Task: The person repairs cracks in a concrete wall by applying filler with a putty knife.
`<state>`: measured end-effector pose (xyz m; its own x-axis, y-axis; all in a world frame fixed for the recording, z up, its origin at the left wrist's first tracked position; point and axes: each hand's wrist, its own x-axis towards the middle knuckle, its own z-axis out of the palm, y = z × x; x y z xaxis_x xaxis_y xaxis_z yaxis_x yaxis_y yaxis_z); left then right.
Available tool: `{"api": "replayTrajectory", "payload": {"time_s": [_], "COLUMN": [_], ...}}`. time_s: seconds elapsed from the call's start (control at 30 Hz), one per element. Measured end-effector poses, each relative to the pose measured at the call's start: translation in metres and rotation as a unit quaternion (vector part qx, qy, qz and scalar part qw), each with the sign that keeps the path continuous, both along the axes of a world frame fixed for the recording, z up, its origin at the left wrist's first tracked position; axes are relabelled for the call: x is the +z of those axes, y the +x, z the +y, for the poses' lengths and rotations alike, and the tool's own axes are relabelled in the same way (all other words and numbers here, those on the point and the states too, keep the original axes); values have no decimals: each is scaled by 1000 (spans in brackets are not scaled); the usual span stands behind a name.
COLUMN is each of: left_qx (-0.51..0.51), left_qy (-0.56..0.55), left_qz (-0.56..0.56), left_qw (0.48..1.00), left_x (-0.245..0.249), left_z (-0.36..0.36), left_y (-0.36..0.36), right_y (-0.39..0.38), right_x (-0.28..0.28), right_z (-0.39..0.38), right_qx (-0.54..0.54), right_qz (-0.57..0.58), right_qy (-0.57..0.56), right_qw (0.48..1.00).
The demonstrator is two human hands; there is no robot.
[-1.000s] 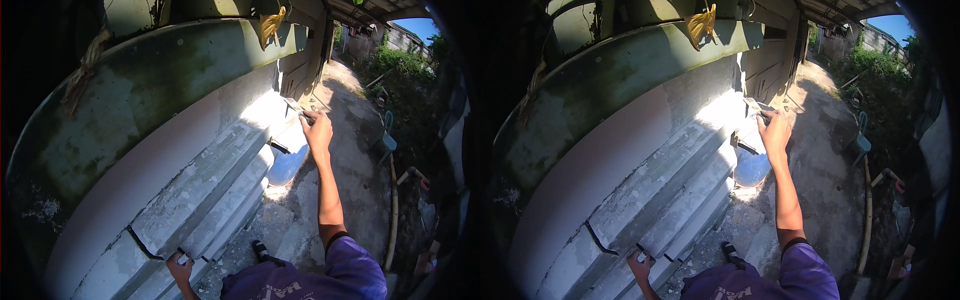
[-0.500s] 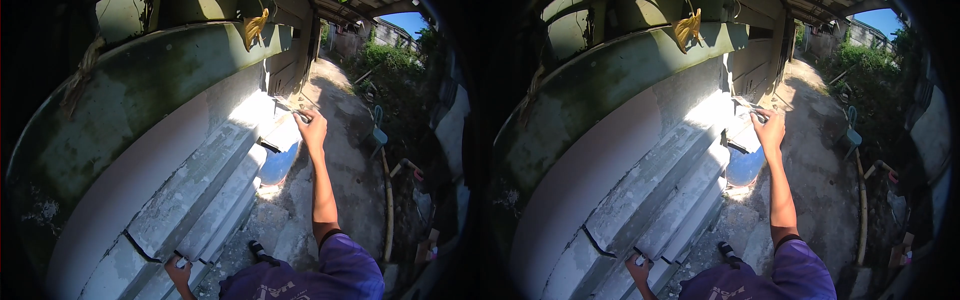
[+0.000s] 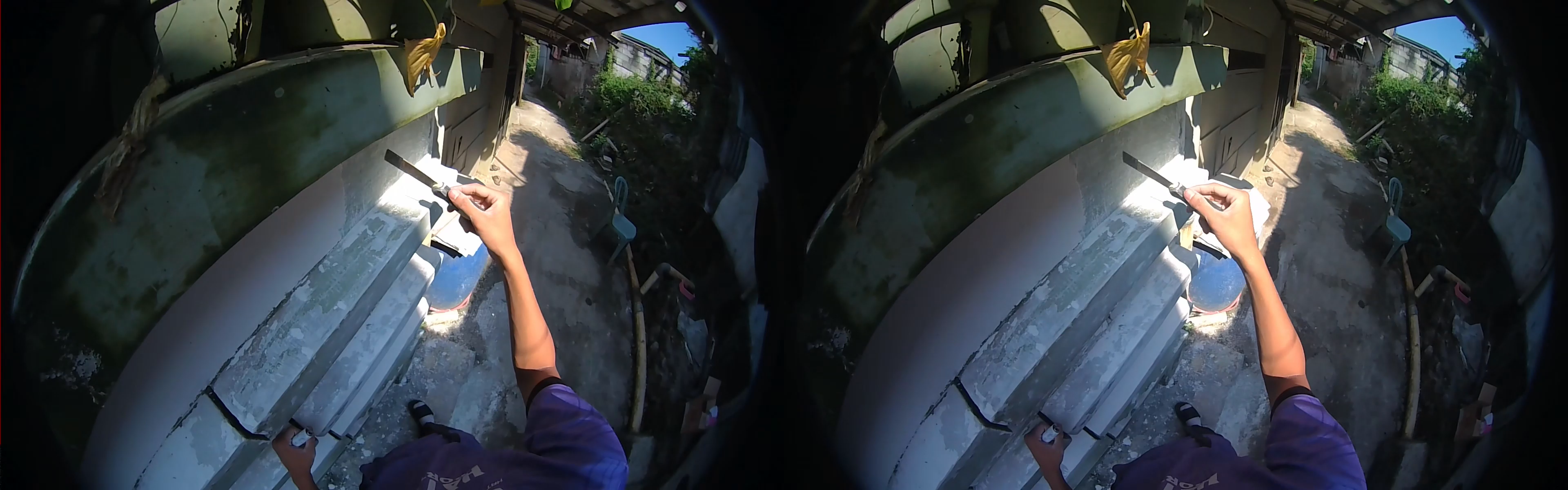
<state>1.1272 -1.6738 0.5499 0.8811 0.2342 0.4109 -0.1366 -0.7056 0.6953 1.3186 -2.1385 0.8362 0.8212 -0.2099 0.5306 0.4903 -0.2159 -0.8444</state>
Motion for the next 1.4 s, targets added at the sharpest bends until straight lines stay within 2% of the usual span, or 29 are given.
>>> {"api": "replayTrajectory", "payload": {"time_s": [0.03, 0.07, 0.17, 0.23, 0.33, 0.43, 0.53, 0.57, 0.67, 0.77, 0.87, 0.97, 1.13, 1.23, 1.33, 1.37, 1.4], "left_qx": [-3, -2, 0, -1, 14, 18, -8, 2, 30, 54, 61, 60, 16, 8, 22, 15, 7], "left_qy": [3, -5, -21, -25, -18, -40, -69, -57, -22, -5, -2, 23, 15, 42, 10, 15, 19], "left_qz": [-2, -3, -4, 1, -64, 65, 71, 61, 26, 0, -5, -18, 10, -50, 20, 11, 2], "left_qw": [1000, 1000, 1000, 1000, 998, 997, 995, 997, 999, 999, 998, 998, 1000, 998, 999, 1000, 1000], "left_x": [5, 9, 18, 15, 16, 9, 3, 1, -3, -7, -10, -13, -8, -16, -10, -9, -10], "left_z": [-2, -4, -10, -8, -14, -5, -1, -1, -6, -8, -9, -7, -1, 0, -1, 2, 3], "left_y": [1, 1, 1, 1, 2, -4, -3, -3, -3, -2, -1, 1, 5, 8, 6, 7, 7], "right_y": [0, 6, 14, 22, 43, 62, 75, 78, 78, 80, 92, 80, 86, 87, 88, 86, 96], "right_x": [5, 4, 13, 14, 19, 33, 50, 52, 46, 28, 22, 21, 39, 36, 29, 29, 19], "right_z": [2, 4, 7, 9, 2, -11, -16, -14, 11, 17, 22, 69, 51, 77, 77, 67, 50], "right_qx": [49, 81, 143, 127, 107, 116, 91, 53, -22, -48, -62, 45, -44, 7, -12, -24, -18], "right_qz": [45, 12, 16, -12, -63, -55, -76, -97, -183, -216, -224, -212, -194, -156, -172, -176, -147], "right_qy": [41, 45, 42, 12, -51, -80, 3, 27, 153, 196, 320, 311, 397, 389, 398, 403, 456], "right_qw": [997, 996, 989, 992, 991, 989, 993, 994, 971, 955, 918, 926, 896, 908, 901, 898, 878]}}
